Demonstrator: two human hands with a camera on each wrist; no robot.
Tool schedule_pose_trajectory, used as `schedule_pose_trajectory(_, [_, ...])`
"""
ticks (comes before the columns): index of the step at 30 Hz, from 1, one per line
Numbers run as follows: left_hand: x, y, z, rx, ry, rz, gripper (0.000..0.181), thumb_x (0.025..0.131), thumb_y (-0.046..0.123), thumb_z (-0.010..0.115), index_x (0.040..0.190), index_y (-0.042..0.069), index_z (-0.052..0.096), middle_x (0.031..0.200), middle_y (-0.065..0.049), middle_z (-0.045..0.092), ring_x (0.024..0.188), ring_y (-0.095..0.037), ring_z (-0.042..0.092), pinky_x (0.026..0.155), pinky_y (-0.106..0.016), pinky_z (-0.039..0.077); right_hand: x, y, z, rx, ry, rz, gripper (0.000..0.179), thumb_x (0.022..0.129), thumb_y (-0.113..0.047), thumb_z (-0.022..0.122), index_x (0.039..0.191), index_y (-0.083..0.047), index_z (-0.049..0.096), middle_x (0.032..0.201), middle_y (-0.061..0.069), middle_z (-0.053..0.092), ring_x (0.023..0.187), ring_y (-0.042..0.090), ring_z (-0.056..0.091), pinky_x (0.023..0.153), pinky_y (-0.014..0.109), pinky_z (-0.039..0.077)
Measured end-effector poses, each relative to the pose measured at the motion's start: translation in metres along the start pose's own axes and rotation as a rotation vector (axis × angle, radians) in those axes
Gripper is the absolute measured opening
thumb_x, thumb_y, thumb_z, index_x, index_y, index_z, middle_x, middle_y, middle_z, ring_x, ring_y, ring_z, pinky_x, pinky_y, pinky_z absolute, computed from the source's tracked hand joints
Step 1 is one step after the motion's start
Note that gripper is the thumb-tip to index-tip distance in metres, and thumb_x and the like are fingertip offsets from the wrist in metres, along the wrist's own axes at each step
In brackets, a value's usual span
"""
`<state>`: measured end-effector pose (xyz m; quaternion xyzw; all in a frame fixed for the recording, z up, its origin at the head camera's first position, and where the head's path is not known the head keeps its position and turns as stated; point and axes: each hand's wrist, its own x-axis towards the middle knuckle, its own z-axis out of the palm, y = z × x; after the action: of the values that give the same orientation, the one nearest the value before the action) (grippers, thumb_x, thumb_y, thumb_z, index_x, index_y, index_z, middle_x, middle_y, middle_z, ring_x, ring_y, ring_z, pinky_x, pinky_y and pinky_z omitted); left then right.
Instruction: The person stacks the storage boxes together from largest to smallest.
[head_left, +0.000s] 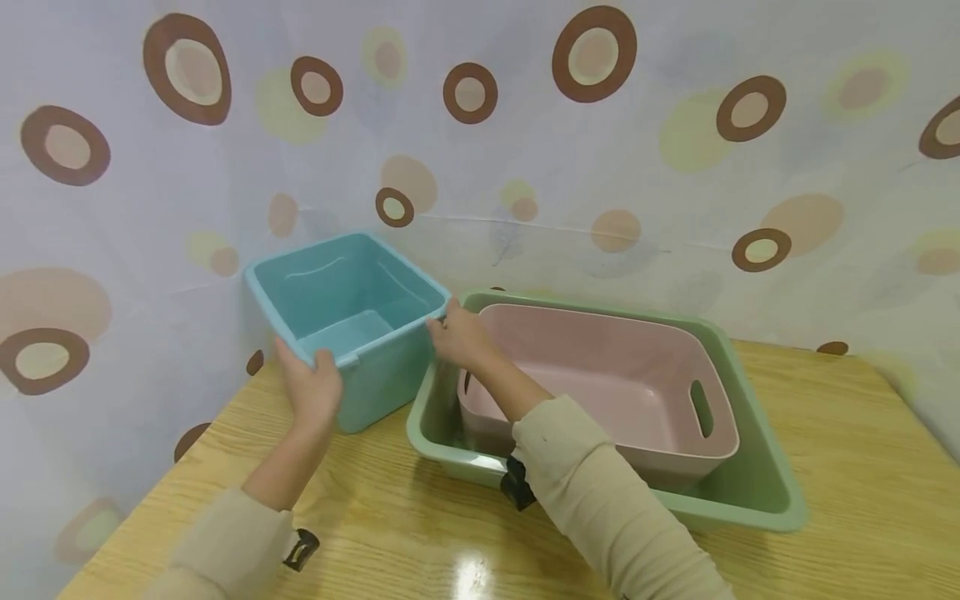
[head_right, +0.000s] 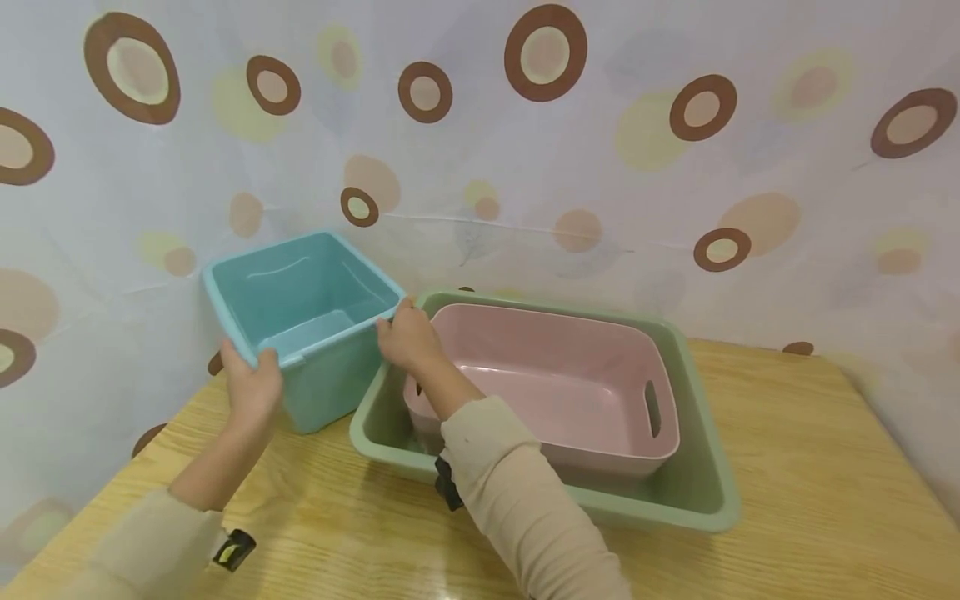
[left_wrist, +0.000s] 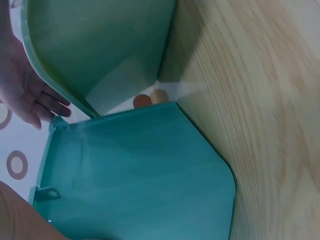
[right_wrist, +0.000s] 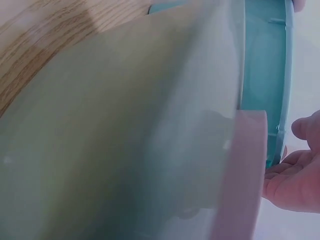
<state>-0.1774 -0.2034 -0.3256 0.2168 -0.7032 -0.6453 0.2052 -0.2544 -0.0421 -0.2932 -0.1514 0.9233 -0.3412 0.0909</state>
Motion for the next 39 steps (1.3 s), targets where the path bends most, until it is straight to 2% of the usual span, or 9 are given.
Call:
schedule_pose_trajectory(6, [-0.006, 0.004, 0.020, -0.063, 0.003, -0.039, 0.071, 0.098, 0.013, 0.028, 0.144, 0.010, -0.026, 0.154, -0.008, -0.023, 0.143, -0.023, -0.014, 0.118, -0.035, -0.002, -0.001, 0.003, -0.001, 0.015, -0.010, 0.004, 0.066, 0.100, -0.033, 0.036, 0.147, 0.003, 0.006, 0.150, 0.015, 0.030, 0.139, 0.028, 0.029, 0.113, 0.040, 0.028])
schedule_pose_trajectory(11, [-0.012, 0.005, 0.032, -0.076, 0.023, -0.029, 0.075, 0.099, 0.015, 0.033, 0.144, 0.009, -0.026, 0.154, -0.007, -0.023, 0.143, -0.022, -0.014, 0.118, -0.035, -0.002, -0.003, 0.003, 0.002, 0.003, -0.024, 0.008, 0.067, 0.100, -0.033, 0.036, 0.147, 0.003, 0.006, 0.150, 0.012, 0.032, 0.138, 0.028, 0.030, 0.113, 0.041, 0.028])
schedule_pose_trajectory(15, [-0.015, 0.007, 0.036, -0.100, 0.032, -0.026, 0.078, 0.098, 0.015, 0.036, 0.144, 0.010, -0.026, 0.154, -0.008, -0.021, 0.143, -0.022, -0.014, 0.118, -0.036, -0.002, -0.003, 0.004, 0.003, 0.006, -0.019, -0.008, 0.066, 0.100, -0.031, 0.036, 0.147, 0.005, 0.007, 0.148, 0.015, 0.034, 0.136, 0.029, 0.033, 0.112, 0.041, 0.030])
schedule_pose_trajectory(19, [-0.012, 0.008, 0.031, -0.123, 0.020, -0.031, 0.084, 0.095, 0.012, 0.042, 0.145, 0.011, -0.025, 0.154, -0.006, -0.022, 0.143, -0.021, -0.015, 0.119, -0.035, -0.001, -0.005, 0.002, 0.002, 0.019, -0.023, -0.006, 0.067, 0.099, -0.032, 0.037, 0.147, 0.004, 0.006, 0.148, 0.014, 0.035, 0.136, 0.029, 0.033, 0.111, 0.041, 0.030])
schedule_pose_trajectory(22, [-0.003, 0.008, 0.022, -0.161, 0.026, -0.012, 0.089, 0.091, 0.009, 0.048, 0.146, 0.012, -0.021, 0.156, -0.008, -0.013, 0.145, -0.022, -0.005, 0.119, -0.034, 0.006, -0.009, -0.001, 0.004, 0.040, -0.033, 0.022, 0.069, 0.099, -0.035, 0.038, 0.148, 0.002, 0.005, 0.150, 0.013, 0.031, 0.138, 0.028, 0.029, 0.113, 0.042, 0.028])
schedule_pose_trajectory(25, [0.011, 0.009, 0.011, -0.191, 0.051, 0.053, 0.088, 0.089, 0.007, 0.051, 0.147, 0.014, -0.014, 0.155, -0.007, 0.001, 0.144, -0.020, 0.008, 0.117, -0.032, 0.016, -0.014, -0.007, 0.009, 0.093, -0.019, 0.043, 0.071, 0.098, -0.035, 0.040, 0.148, 0.002, 0.005, 0.154, 0.015, 0.020, 0.142, 0.029, 0.018, 0.116, 0.042, 0.019])
schedule_pose_trajectory(29, [0.036, 0.011, -0.004, -0.080, 0.104, 0.097, 0.084, 0.090, 0.013, 0.053, 0.149, 0.014, -0.008, 0.154, -0.007, 0.005, 0.143, -0.019, 0.011, 0.117, -0.031, 0.017, -0.019, -0.016, 0.021, 0.169, 0.042, 0.033, 0.075, 0.096, -0.035, 0.042, 0.147, 0.005, 0.003, 0.155, 0.020, 0.006, 0.144, 0.035, 0.001, 0.117, 0.049, 0.006])
schedule_pose_trajectory(33, [0.057, 0.012, -0.016, 0.024, 0.113, 0.052, 0.082, 0.092, 0.020, 0.051, 0.150, 0.015, -0.008, 0.156, -0.004, 0.001, 0.144, -0.016, 0.005, 0.117, -0.028, 0.011, -0.022, -0.022, 0.032, 0.207, 0.073, -0.002, 0.079, 0.095, -0.035, 0.043, 0.146, 0.008, 0.001, 0.154, 0.023, -0.001, 0.143, 0.038, -0.006, 0.117, 0.049, 0.002])
schedule_pose_trajectory(39, [0.076, 0.009, -0.022, 0.052, 0.078, -0.042, 0.080, 0.093, 0.028, 0.047, 0.149, 0.024, -0.010, 0.158, 0.005, 0.002, 0.144, -0.012, 0.006, 0.117, -0.028, 0.011, -0.022, -0.027, 0.040, 0.179, 0.077, -0.040, 0.081, 0.095, -0.036, 0.044, 0.145, 0.009, -0.001, 0.154, 0.024, -0.005, 0.143, 0.037, -0.008, 0.118, 0.045, 0.001])
